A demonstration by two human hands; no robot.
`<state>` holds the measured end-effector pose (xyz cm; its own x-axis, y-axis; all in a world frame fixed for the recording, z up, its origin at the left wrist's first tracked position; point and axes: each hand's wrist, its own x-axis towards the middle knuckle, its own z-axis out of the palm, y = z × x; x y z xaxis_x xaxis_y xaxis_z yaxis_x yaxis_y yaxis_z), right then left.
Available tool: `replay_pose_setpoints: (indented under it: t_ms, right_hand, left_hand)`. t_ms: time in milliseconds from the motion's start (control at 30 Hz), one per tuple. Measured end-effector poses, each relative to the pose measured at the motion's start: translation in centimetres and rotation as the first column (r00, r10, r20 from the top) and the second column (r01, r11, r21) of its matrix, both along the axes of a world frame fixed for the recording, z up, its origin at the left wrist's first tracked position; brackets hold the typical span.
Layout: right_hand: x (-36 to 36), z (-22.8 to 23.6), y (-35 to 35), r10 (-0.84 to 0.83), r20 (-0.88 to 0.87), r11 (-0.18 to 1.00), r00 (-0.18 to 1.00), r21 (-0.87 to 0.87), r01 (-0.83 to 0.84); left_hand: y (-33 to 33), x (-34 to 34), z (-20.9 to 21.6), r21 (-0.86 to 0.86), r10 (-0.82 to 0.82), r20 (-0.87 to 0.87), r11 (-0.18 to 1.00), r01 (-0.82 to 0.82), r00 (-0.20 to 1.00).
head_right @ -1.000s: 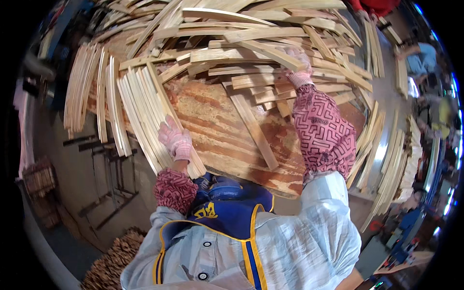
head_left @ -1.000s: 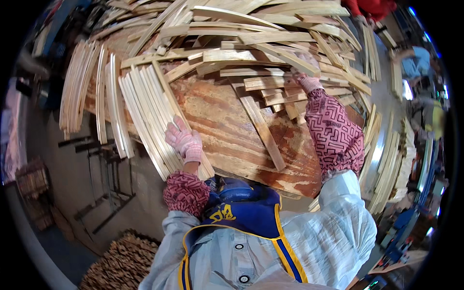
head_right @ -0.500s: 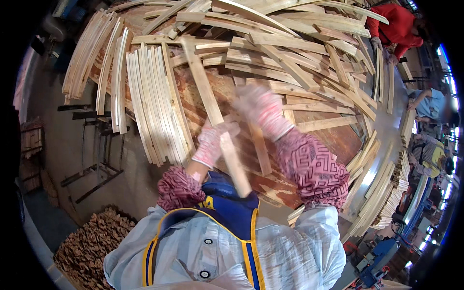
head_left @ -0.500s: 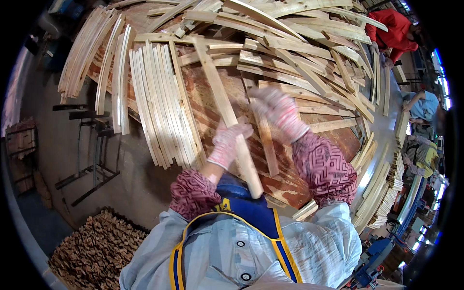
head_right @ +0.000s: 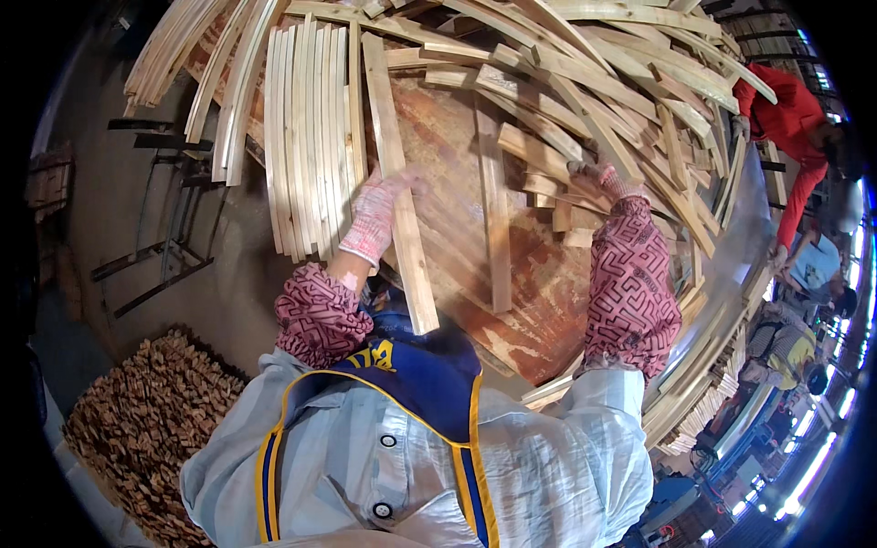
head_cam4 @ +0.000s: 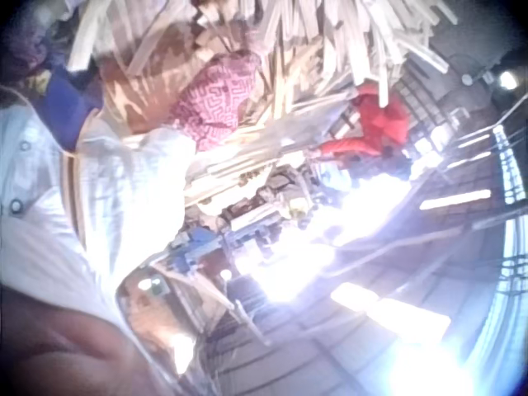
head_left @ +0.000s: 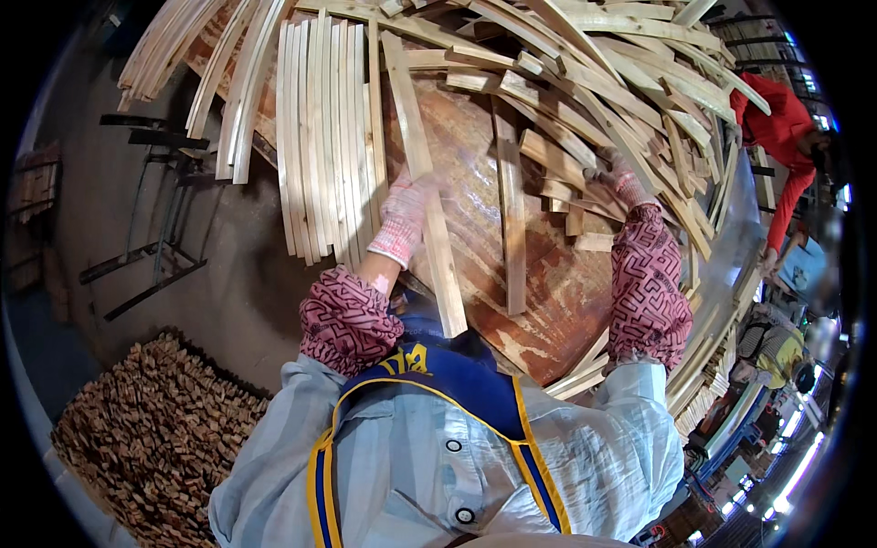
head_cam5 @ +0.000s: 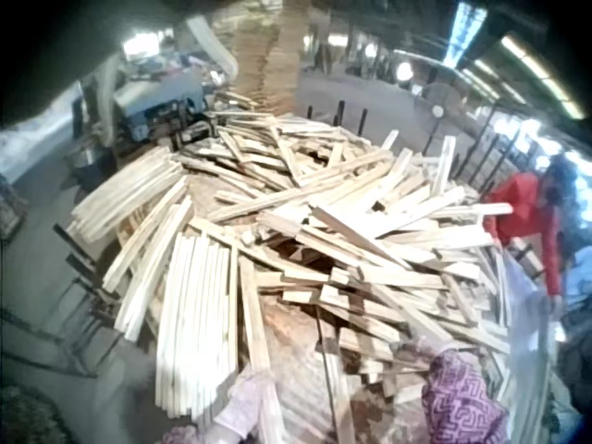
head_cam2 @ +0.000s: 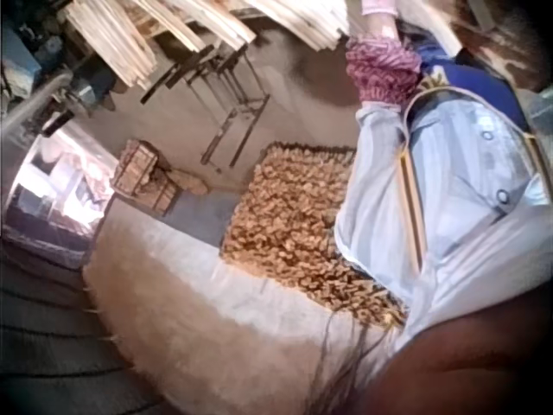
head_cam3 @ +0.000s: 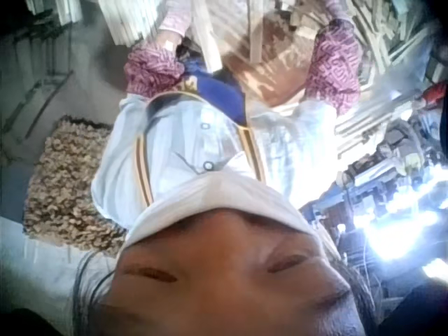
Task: The person repeatedly picks up wooden strips from a large pile on a workbench, aligns them into small bundles, and places the bundles onto a separate stack. The person wears pink gloves and a blue apron while working in a workshop environment.
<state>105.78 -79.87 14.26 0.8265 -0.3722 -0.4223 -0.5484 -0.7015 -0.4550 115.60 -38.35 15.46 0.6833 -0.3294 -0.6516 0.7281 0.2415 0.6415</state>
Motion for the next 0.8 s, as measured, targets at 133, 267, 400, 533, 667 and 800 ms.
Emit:
replay_pose_setpoints:
  t_ms: [133,267,400,533,667,800]
  right_hand:
    - [0.8,8.2,6.9,0.079,-0.284,0.997,0.956,0.017,-0.077]
    - [-3.8,7.8,12.9,-0.161,-0.174,0.98,0.972,-0.149,0.136]
    - [-5.4,7.4,19.3,-0.153,0.042,0.978,0.987,0.151,0.145]
    - [0.8,6.9,24.7,-0.04,0.354,0.995,0.935,0.103,0.004]
    - [7.3,5.7,22.0,-0.048,0.486,0.994,0.873,-0.059,0.087]
    - [8.4,1.0,12.2,-0.07,0.203,0.756,0.977,-0.628,0.185]
  left_hand:
    - [0.5,2.2,-0.7,0.922,-0.648,0.185,0.376,0.098,0.739]
    - [0.7,3.7,-3.1,0.998,-0.789,-0.008,-0.043,-0.043,0.615]
    - [1.3,2.4,-1.6,0.978,-0.858,0.163,0.076,-0.193,0.488]
    - [0.4,-3.8,2.6,-0.22,-0.418,0.35,0.833,0.507,0.838]
    - [1.8,-3.3,0.7,-0.287,-0.322,0.084,0.898,0.333,0.943]
    - [4.0,-0.3,1.3,-0.127,-0.231,0.132,0.961,0.247,0.964]
